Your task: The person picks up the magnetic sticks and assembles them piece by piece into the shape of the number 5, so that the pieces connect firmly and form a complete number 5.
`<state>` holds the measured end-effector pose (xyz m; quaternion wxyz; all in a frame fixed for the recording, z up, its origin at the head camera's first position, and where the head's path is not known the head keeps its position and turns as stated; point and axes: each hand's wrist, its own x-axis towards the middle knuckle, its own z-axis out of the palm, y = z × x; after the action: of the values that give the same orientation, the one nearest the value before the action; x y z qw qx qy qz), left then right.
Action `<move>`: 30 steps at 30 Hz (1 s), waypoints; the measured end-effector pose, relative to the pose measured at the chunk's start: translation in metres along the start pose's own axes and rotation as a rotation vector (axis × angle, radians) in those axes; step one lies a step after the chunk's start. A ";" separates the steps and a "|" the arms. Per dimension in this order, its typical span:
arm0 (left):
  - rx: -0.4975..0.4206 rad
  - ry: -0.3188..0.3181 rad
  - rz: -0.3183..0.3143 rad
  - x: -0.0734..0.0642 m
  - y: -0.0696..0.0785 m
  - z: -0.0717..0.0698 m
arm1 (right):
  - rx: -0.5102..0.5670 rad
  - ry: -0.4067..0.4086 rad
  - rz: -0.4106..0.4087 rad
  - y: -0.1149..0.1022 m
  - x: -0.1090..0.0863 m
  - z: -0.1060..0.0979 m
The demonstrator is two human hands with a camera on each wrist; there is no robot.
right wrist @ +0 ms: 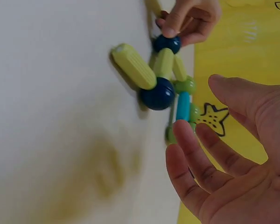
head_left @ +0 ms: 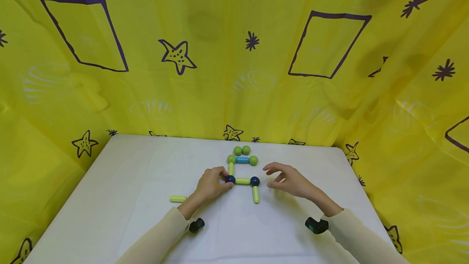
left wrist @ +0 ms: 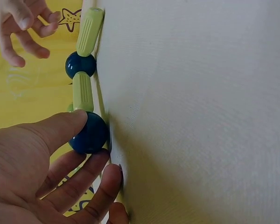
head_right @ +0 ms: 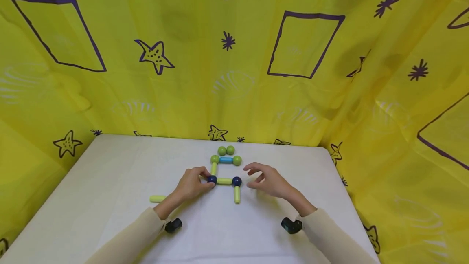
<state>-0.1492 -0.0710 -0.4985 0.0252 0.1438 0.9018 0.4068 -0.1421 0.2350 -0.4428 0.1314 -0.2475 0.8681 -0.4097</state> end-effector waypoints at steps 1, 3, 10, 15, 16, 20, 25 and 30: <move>0.001 -0.002 -0.002 0.000 0.000 0.000 | -0.007 0.012 -0.003 -0.001 0.000 -0.002; 0.002 -0.004 -0.005 0.000 0.000 0.000 | -0.014 0.034 -0.007 -0.001 0.000 -0.006; -0.001 -0.006 -0.011 0.000 0.000 -0.001 | -0.016 0.043 -0.013 -0.003 0.004 -0.013; -0.003 -0.004 0.001 0.000 0.000 0.000 | -0.033 0.040 -0.023 -0.003 0.013 -0.018; -0.005 -0.004 0.002 0.000 0.000 0.000 | -0.039 0.042 -0.027 -0.004 0.016 -0.020; -0.010 -0.006 0.007 0.000 -0.002 0.001 | -0.057 0.060 -0.043 -0.005 0.028 -0.024; -0.012 -0.002 0.010 0.000 -0.004 0.001 | -0.058 0.081 -0.037 -0.006 0.046 -0.025; -0.024 -0.008 0.022 0.000 -0.004 0.000 | -0.084 0.113 -0.015 0.000 0.067 -0.022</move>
<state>-0.1502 -0.0736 -0.5013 0.0259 0.1551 0.8950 0.4174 -0.2079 0.2129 -0.4308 0.0686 -0.2360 0.8887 -0.3870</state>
